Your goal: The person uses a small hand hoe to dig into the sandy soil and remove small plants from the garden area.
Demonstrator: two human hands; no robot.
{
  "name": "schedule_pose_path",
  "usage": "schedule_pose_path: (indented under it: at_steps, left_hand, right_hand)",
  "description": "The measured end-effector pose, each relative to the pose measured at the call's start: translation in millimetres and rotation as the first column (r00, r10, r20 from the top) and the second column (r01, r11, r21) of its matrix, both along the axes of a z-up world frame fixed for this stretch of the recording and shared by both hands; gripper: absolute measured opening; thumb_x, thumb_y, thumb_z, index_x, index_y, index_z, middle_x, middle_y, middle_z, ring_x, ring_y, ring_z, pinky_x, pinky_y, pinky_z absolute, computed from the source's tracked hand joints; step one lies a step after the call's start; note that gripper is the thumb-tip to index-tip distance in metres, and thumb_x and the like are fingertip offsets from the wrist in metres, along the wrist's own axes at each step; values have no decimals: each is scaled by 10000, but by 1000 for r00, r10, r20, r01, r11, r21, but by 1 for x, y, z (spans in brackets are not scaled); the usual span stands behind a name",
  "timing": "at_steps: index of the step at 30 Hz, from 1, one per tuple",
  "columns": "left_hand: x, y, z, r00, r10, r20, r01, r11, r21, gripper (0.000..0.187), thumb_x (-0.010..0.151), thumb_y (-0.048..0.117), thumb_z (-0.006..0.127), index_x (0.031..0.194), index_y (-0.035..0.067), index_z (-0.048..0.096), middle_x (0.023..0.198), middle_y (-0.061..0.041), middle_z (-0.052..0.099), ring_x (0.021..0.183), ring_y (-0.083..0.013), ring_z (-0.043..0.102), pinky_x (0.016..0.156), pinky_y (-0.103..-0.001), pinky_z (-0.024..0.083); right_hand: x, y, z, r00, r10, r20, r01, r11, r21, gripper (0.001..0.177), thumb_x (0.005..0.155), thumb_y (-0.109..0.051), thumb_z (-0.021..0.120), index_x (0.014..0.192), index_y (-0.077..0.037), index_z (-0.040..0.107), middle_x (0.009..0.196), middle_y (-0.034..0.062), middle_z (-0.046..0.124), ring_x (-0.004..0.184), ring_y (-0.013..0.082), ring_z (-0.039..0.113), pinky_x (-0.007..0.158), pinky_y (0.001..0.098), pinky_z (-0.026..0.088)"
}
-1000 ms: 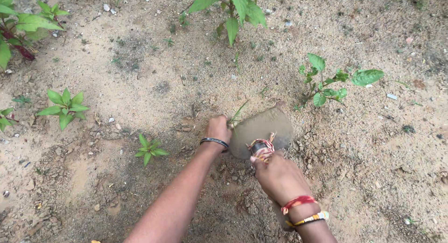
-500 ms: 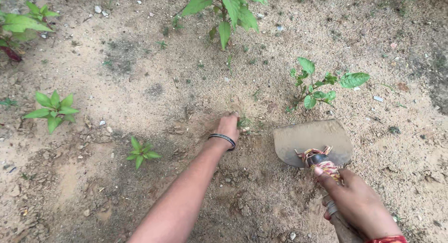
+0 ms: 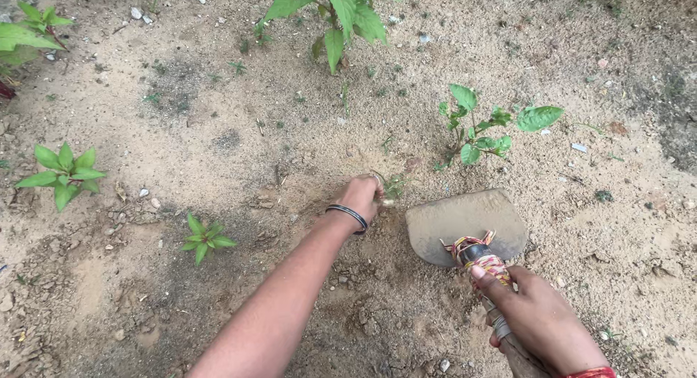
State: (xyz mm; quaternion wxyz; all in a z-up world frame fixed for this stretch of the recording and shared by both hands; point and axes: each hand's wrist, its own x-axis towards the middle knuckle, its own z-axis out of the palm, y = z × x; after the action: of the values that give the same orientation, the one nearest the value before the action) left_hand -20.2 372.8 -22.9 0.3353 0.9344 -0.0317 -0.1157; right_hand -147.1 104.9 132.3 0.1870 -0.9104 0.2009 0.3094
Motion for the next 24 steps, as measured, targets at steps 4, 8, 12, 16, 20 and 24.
schedule_pose_path:
  at_steps: [4, 8, 12, 16, 20, 24]
  left_hand:
    - [9, -16, 11, 998, -64, 24, 62, 997, 48, 132, 893, -2, 653, 1015, 42, 676, 1050, -138, 678, 908, -264, 705, 817, -385, 606]
    - [18, -31, 11, 993, -116, -2, 114, 973, 202, 145, 974, 53, 616, 1098, -21, 610, 1015, -197, 658, 894, -288, 694, 827, -398, 607]
    - [21, -29, 26, 986, -164, 6, 158, 959, 235, 303, 1013, 27, 532, 1284, -92, 467, 967, -228, 652, 868, -296, 689, 780, -426, 606]
    - [19, -34, 49, 978, -144, -153, 161, 981, 108, 258, 1028, 104, 512, 1275, 31, 516, 947, -185, 664, 880, -284, 692, 786, -427, 597]
    - [25, -43, 39, 978, -126, -164, 144, 984, 104, 178, 1025, 142, 540, 1109, 37, 656, 964, -153, 674, 871, -244, 699, 797, -410, 608]
    - [23, -50, 25, 987, -161, 24, 156, 979, 132, 141, 980, 119, 634, 1065, 18, 681, 1004, -196, 688, 895, -273, 673, 862, -424, 581]
  right_hand:
    - [0, -9, 1, 997, 32, 65, -29, 998, -47, 671, 904, -624, 582, 1241, -57, 704, 858, 143, 733, 786, 227, 774, 849, 414, 576]
    - [-1, -18, 2, 990, -139, -32, 142, 986, 84, 633, 971, -567, 609, 1268, -13, 680, 854, 231, 741, 731, 359, 820, 757, 506, 636]
    - [4, -27, 0, 999, -33, 43, 35, 999, -30, 664, 920, -617, 597, 1265, -58, 693, 934, 179, 728, 882, 319, 776, 872, 472, 594]
    - [8, -28, 10, 999, -22, 46, 26, 996, -91, 682, 902, -653, 596, 1271, -90, 708, 943, 128, 757, 926, 257, 742, 937, 444, 546]
    - [8, -34, 22, 992, -122, 11, 122, 992, 18, 621, 932, -574, 597, 1232, -42, 711, 870, 180, 749, 760, 287, 768, 768, 432, 600]
    - [5, -45, 31, 970, -242, 22, 239, 966, 103, 568, 980, -513, 643, 1198, 8, 705, 770, 186, 727, 605, 279, 731, 586, 410, 568]
